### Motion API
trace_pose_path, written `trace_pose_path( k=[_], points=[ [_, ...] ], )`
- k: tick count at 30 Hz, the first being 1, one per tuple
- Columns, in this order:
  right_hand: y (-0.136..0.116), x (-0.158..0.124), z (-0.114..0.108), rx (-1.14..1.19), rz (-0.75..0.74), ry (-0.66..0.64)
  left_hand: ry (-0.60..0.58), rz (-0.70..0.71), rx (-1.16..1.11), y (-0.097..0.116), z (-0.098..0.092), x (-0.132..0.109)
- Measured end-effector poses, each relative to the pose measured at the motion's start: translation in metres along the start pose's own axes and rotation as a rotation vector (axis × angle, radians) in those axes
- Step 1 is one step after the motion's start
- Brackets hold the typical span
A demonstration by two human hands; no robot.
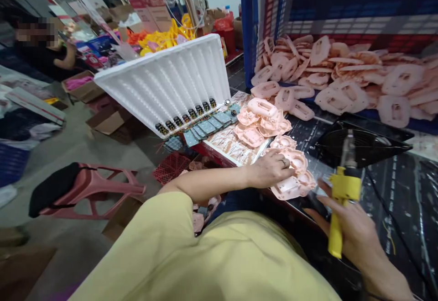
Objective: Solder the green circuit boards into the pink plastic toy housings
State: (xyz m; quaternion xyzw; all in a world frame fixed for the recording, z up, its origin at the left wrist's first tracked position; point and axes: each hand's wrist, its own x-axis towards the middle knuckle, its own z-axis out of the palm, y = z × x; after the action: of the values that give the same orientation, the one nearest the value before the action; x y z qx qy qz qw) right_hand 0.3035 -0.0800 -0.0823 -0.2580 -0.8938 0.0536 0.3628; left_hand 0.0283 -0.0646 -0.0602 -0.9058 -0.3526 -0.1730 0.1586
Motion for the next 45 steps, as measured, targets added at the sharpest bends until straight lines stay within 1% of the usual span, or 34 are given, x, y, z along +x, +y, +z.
trace_pose_path(
  k=[2,4,5,7,9,11,12,13,14,15,17,18,20,23,25,27,29,32,34,36,38,40,42,45],
  points=[
    [-0.004,0.01,0.008,0.009,-0.082,-0.057,-0.004,-0.005,-0.028,-0.009,0.01,0.005],
    [-0.006,0.019,0.014,-0.007,-0.107,-0.063,0.028,-0.039,-0.096,-0.023,0.021,0.011],
    [-0.007,0.022,0.016,-0.025,-0.101,-0.052,0.073,-0.07,-0.151,-0.031,0.024,0.014],
    [-0.008,0.024,0.017,-0.058,-0.079,-0.031,0.213,-0.169,-0.29,-0.046,0.026,0.018],
    [-0.01,0.024,0.016,-0.081,-0.056,-0.012,0.387,-0.32,-0.425,-0.058,0.018,0.021],
    [-0.013,0.024,0.013,-0.093,-0.025,0.025,0.534,-0.479,-0.502,-0.066,0.0,0.021],
    [-0.014,0.025,0.011,-0.096,-0.008,0.043,0.582,-0.537,-0.507,-0.069,-0.011,0.02],
    [-0.015,0.026,0.01,-0.1,0.005,0.056,0.605,-0.575,-0.489,-0.07,-0.023,0.018],
    [-0.015,0.029,0.008,-0.105,0.014,0.064,0.596,-0.586,-0.451,-0.069,-0.034,0.015],
    [-0.015,0.031,0.007,-0.108,0.015,0.058,0.557,-0.575,-0.398,-0.066,-0.044,0.011],
    [-0.01,0.039,0.006,-0.122,-0.006,0.02,0.423,-0.509,-0.264,-0.055,-0.058,-0.001],
    [-0.007,0.044,0.007,-0.136,-0.022,-0.012,0.349,-0.464,-0.198,-0.047,-0.06,-0.008],
    [0.003,0.052,0.012,-0.18,-0.051,-0.092,0.226,-0.378,-0.092,-0.03,-0.058,-0.023],
    [0.018,0.063,0.023,-0.246,-0.071,-0.181,0.103,-0.311,-0.026,-0.011,-0.046,-0.042],
    [0.023,0.067,0.029,-0.263,-0.067,-0.191,0.057,-0.302,-0.007,-0.006,-0.039,-0.05],
    [0.024,0.066,0.03,-0.272,-0.062,-0.189,0.064,-0.297,0.011,-0.007,-0.036,-0.052],
    [0.02,0.061,0.025,-0.271,-0.077,-0.185,0.107,-0.289,0.032,-0.014,-0.036,-0.049],
    [0.01,0.046,0.01,-0.236,-0.095,-0.166,0.144,-0.283,0.099,-0.033,-0.033,-0.041],
    [0.002,0.034,-0.001,-0.214,-0.066,-0.156,0.105,-0.288,0.145,-0.048,-0.028,-0.033],
    [-0.005,0.022,-0.011,-0.197,-0.033,-0.161,0.03,-0.312,0.18,-0.061,-0.021,-0.023],
    [-0.01,0.011,-0.018,-0.168,-0.029,-0.17,-0.021,-0.347,0.206,-0.066,-0.016,-0.01],
    [-0.013,0.003,-0.021,-0.134,-0.045,-0.184,-0.03,-0.354,0.202,-0.061,-0.011,0.004],
    [-0.014,-0.001,-0.021,-0.119,-0.058,-0.171,-0.061,-0.313,0.132,-0.048,-0.005,0.016],
    [-0.012,-0.002,-0.02,-0.099,-0.049,-0.096,-0.211,-0.238,-0.03,-0.026,0.005,0.027]
  ],
)
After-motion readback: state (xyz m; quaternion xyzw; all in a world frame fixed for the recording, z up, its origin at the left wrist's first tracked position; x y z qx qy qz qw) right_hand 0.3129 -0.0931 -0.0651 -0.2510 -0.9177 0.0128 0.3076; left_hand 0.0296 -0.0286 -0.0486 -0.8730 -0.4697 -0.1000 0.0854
